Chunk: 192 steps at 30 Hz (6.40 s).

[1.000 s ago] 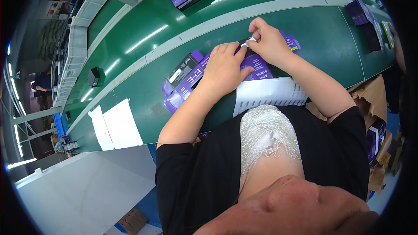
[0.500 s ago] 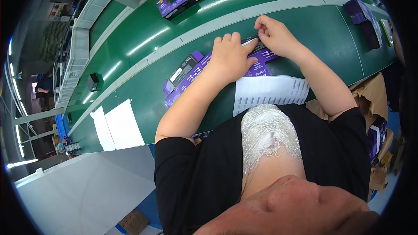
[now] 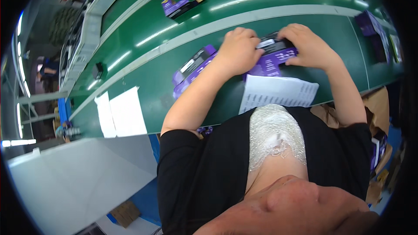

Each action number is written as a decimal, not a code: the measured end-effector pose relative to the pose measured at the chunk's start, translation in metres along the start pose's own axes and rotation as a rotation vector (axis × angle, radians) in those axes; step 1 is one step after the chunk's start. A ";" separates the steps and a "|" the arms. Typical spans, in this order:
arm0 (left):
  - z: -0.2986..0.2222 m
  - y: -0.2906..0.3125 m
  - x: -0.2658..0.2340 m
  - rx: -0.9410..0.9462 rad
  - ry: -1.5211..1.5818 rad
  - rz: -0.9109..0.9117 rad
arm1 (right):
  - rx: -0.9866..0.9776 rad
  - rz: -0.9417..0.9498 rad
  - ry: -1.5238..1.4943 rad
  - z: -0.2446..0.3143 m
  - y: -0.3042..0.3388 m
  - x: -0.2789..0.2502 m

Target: The person retrieves flattened packaging boxes, peels barcode stickers from a sticker sheet, and applies the stickers onto each packaging box by hand.

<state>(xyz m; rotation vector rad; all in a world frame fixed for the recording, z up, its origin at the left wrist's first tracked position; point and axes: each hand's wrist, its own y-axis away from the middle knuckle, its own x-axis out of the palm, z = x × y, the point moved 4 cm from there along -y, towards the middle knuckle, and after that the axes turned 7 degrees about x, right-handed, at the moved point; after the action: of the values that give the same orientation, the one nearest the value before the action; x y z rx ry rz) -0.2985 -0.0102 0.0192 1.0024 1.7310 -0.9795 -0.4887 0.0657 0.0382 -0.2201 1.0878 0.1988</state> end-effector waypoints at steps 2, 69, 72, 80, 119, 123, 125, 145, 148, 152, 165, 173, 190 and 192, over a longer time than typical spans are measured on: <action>-0.006 -0.006 -0.004 0.024 0.060 0.012 | -0.027 -0.071 0.058 0.009 0.006 -0.008; -0.027 0.037 0.021 -0.111 0.008 -0.102 | 0.543 -0.203 -0.643 0.000 -0.031 0.048; -0.027 0.036 0.020 -0.109 0.005 -0.104 | 0.550 -0.210 -0.624 0.002 -0.031 0.048; -0.028 0.034 0.017 -0.103 0.012 -0.088 | 0.555 -0.214 -0.583 0.003 -0.031 0.049; -0.015 0.029 0.002 -0.114 -0.157 0.018 | 0.113 0.184 -0.041 -0.017 -0.004 0.023; -0.019 0.028 -0.010 -0.052 -0.036 -0.120 | 0.094 0.154 -0.126 -0.003 -0.010 0.007; -0.040 0.022 -0.029 0.034 -0.034 -0.257 | -0.016 0.039 -0.161 0.021 -0.012 -0.005; 0.061 0.113 -0.024 -0.670 -0.184 0.259 | 0.472 -0.359 -0.848 -0.008 -0.019 0.036; 0.030 0.086 -0.038 -0.279 -0.260 -0.119 | 0.496 -0.316 -0.849 -0.001 -0.025 0.045; -0.019 0.054 -0.016 -0.077 -0.026 -0.062 | 0.419 -0.225 -0.828 -0.005 -0.036 0.066; -0.028 0.055 0.017 -0.119 -0.020 -0.006 | 0.392 -0.133 -0.714 0.003 -0.040 0.067; -0.028 0.052 0.012 -0.119 -0.012 -0.025 | 0.385 -0.147 -0.669 0.002 -0.041 0.069; -0.030 0.026 0.017 -0.139 -0.123 0.044 | 0.214 -0.107 -0.309 -0.013 -0.029 0.041; -0.029 0.018 0.018 -0.171 -0.141 0.064 | 0.183 0.103 -0.277 -0.004 -0.027 0.034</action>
<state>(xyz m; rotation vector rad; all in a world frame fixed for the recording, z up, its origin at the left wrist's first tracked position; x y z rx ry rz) -0.2958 0.0267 0.0073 0.8531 1.6264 -0.8257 -0.4697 0.0404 0.0079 0.0287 0.8359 0.2139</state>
